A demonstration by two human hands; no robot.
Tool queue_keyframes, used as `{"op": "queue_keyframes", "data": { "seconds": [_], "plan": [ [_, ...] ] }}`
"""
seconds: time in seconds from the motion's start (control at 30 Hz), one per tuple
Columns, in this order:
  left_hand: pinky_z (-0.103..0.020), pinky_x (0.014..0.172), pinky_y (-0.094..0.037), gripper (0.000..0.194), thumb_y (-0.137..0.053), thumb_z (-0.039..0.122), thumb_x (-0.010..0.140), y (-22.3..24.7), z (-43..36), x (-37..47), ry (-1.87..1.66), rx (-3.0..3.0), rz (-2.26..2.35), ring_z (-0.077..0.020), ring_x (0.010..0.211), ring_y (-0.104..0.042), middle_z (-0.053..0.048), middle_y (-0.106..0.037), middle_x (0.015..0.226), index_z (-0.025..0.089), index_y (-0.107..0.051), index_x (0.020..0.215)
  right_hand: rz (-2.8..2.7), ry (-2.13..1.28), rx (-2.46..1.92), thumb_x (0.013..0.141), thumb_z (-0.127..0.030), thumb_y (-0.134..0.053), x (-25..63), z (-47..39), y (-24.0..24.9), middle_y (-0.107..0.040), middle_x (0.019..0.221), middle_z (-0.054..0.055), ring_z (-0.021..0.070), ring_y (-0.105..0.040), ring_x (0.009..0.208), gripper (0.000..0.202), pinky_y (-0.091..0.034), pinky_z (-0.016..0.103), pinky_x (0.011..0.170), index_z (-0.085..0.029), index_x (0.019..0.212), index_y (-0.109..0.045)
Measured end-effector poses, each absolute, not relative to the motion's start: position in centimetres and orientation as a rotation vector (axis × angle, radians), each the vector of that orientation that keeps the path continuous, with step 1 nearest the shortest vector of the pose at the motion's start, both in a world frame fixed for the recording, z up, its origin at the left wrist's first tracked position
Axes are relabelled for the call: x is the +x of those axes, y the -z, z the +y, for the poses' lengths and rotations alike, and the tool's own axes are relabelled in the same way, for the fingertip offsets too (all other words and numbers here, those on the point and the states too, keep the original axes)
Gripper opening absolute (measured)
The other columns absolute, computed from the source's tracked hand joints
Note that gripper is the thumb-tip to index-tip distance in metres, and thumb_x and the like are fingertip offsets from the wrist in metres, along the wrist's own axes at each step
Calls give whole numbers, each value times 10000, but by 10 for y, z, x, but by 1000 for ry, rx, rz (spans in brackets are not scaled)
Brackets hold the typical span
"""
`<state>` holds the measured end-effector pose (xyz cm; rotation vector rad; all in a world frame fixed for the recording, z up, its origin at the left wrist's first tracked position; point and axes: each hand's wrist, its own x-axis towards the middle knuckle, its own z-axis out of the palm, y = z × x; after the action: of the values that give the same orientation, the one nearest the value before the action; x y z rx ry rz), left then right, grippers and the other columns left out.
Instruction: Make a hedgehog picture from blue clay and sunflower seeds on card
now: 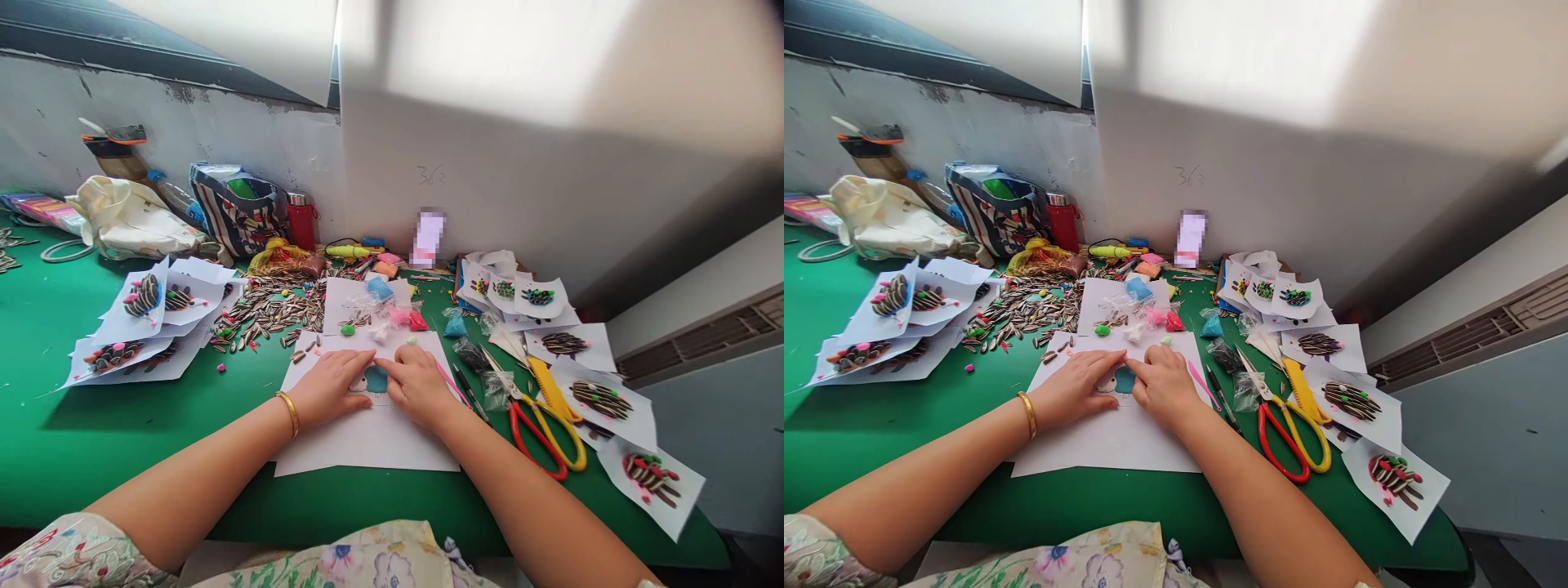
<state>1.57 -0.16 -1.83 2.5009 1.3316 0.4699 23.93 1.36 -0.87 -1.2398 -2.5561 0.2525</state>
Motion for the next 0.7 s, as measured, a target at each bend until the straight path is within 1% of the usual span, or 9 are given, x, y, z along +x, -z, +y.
{"op": "queue_keyframes", "data": {
  "seconds": [0.23,0.47,0.7],
  "plan": [
    [-464,1098,-386,775,-717,498,811,18,-2,16,-452,2496,1345,-307,1309,-501,-130,-530,1431,233,-394,1463,-2586,-269,-1210,909,-212,-522,242,13,8,-547,1026,74,228,-465,981,398,-319,363,876,-281,1281,-644],
    [-479,1098,-383,759,-707,489,823,16,-2,17,-450,2488,1340,-314,1311,-500,-134,-523,1438,243,-391,1467,-2677,-263,-1027,883,-236,-578,249,7,6,-544,987,51,213,-457,931,382,-289,364,852,-322,1246,-660],
    [-473,1095,-386,755,-707,481,823,15,-3,17,-453,2488,1340,-313,1303,-506,-131,-532,1428,239,-394,1466,-2681,-227,-1026,885,-235,-576,247,6,9,-551,987,57,217,-454,918,375,-277,366,832,-314,1241,-662]
  ]
}}
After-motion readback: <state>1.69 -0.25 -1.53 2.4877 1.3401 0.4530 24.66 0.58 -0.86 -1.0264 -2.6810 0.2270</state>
